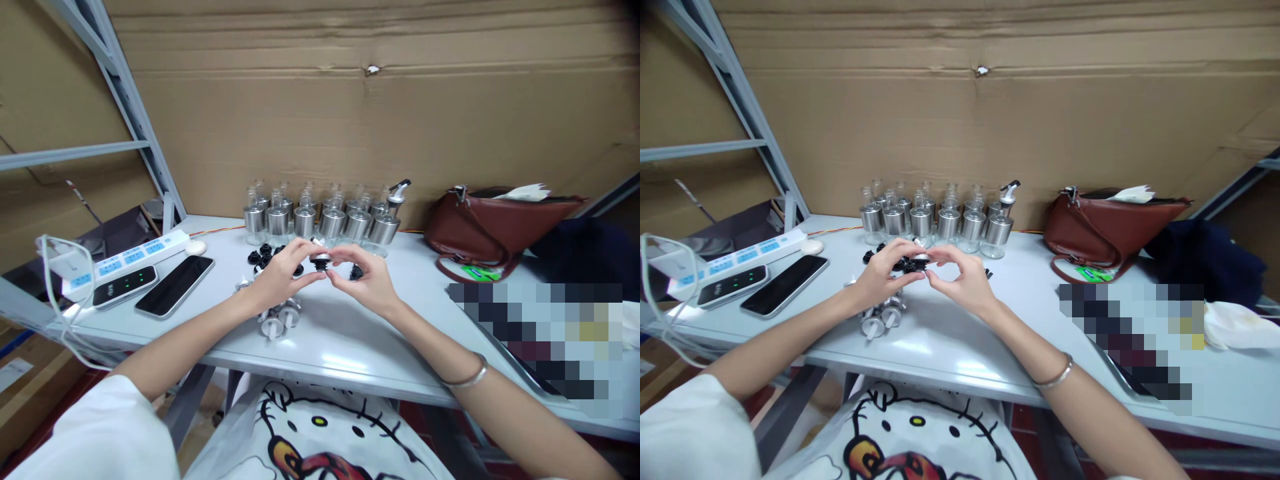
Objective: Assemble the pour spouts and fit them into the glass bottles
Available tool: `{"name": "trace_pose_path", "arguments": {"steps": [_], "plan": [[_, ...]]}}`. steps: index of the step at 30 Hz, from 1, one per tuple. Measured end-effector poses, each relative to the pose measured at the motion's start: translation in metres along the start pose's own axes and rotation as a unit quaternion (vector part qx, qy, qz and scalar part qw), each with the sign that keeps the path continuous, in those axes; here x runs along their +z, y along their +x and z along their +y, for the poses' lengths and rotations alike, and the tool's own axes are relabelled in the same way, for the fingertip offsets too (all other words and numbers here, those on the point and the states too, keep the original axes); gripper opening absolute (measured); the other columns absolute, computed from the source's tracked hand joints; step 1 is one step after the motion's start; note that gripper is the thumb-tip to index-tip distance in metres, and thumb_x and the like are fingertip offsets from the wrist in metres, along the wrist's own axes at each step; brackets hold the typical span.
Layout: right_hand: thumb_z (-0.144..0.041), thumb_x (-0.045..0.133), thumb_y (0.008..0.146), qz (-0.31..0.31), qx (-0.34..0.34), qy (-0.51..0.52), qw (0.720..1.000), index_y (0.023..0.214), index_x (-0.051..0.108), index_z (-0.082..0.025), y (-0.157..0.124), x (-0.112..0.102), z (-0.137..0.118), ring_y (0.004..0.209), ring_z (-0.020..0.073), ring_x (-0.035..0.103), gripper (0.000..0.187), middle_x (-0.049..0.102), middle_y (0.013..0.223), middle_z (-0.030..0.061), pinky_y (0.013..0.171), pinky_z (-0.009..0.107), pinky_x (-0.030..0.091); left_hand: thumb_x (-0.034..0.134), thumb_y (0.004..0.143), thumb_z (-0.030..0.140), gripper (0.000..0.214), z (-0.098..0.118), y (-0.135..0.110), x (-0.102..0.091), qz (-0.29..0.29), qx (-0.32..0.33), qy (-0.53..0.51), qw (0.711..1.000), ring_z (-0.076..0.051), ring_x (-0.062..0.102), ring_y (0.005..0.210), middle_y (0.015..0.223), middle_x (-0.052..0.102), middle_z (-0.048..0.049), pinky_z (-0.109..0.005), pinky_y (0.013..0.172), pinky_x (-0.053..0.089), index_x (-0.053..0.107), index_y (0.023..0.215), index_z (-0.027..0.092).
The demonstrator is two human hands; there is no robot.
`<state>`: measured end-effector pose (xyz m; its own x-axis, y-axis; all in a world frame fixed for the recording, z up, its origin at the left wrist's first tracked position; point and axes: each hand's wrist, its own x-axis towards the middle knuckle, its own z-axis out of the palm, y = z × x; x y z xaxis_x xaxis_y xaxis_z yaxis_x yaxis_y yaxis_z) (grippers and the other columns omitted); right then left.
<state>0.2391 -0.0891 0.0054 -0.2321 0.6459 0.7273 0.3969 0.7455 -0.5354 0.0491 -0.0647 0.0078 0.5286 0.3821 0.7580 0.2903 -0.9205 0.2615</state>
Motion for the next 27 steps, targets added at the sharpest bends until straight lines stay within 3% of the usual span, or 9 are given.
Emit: {"name": "trace_pose_path", "arguments": {"steps": [6,10,12,14,16,27], "plan": [[-0.024,0.058,0.08,-0.036,0.017,-0.048,0.998,0.092,0.068,-0.02,0.012,-0.019,0.006,0.078,0.018,0.069,0.016,0.074,0.091,0.0049,0.074,0.03,0.054,0.056,0.089,0.02,0.027,-0.003,-0.002,-0.001,-0.021,0.054,0.05,0.997,-0.014,0.059,0.088,0.097,0.055,-0.0052,-0.028,0.077,0.052,0.054,0.116,0.019],[-0.026,0.055,0.081,0.021,0.116,-0.154,0.981,0.083,0.07,-0.017,0.026,-0.057,0.039,0.079,0.0211,0.068,0.018,0.074,0.086,0.0061,0.072,0.031,0.052,0.052,0.09,0.019,0.02,-0.005,-0.002,-0.001,-0.065,0.112,0.143,0.981,-0.016,0.06,0.09,0.101,0.059,-0.0079,-0.03,0.077,0.05,0.056,0.11,0.018],[-0.024,0.055,0.08,-0.051,0.176,-0.264,0.947,0.082,0.071,-0.017,0.027,-0.072,0.059,0.072,0.0212,0.067,0.017,0.074,0.082,0.0068,0.072,0.032,0.049,0.052,0.091,0.02,0.018,-0.004,-0.002,0.0,-0.068,0.128,0.167,0.975,-0.017,0.061,0.092,0.103,0.061,-0.008,-0.03,0.078,0.049,0.057,0.108,0.019],[-0.019,0.054,0.08,-0.164,0.188,-0.336,0.908,0.083,0.072,-0.016,0.024,-0.079,0.076,0.074,0.0216,0.067,0.018,0.074,0.082,0.0073,0.072,0.03,0.047,0.05,0.092,0.021,0.019,-0.004,-0.003,0.0,-0.069,0.132,0.177,0.973,-0.016,0.062,0.092,0.105,0.063,-0.0079,-0.029,0.077,0.049,0.057,0.109,0.019],[-0.019,0.055,0.079,-0.239,0.186,-0.36,0.882,0.079,0.072,-0.017,0.019,-0.078,0.086,0.074,0.0212,0.066,0.018,0.074,0.08,0.0066,0.068,0.027,0.046,0.048,0.093,0.022,0.021,-0.005,-0.003,0.0,-0.075,0.13,0.184,0.971,-0.016,0.063,0.092,0.106,0.064,-0.008,-0.028,0.076,0.048,0.056,0.112,0.02],[-0.026,0.056,0.079,-0.297,0.161,-0.393,0.855,0.069,0.072,-0.017,0.013,-0.068,0.092,0.071,0.0221,0.062,0.021,0.071,0.074,0.0096,0.064,0.028,0.041,0.051,0.091,0.02,0.022,-0.007,-0.004,0.001,-0.094,0.139,0.191,0.967,-0.015,0.065,0.092,0.105,0.067,-0.007,-0.026,0.074,0.046,0.058,0.113,0.019]]}}
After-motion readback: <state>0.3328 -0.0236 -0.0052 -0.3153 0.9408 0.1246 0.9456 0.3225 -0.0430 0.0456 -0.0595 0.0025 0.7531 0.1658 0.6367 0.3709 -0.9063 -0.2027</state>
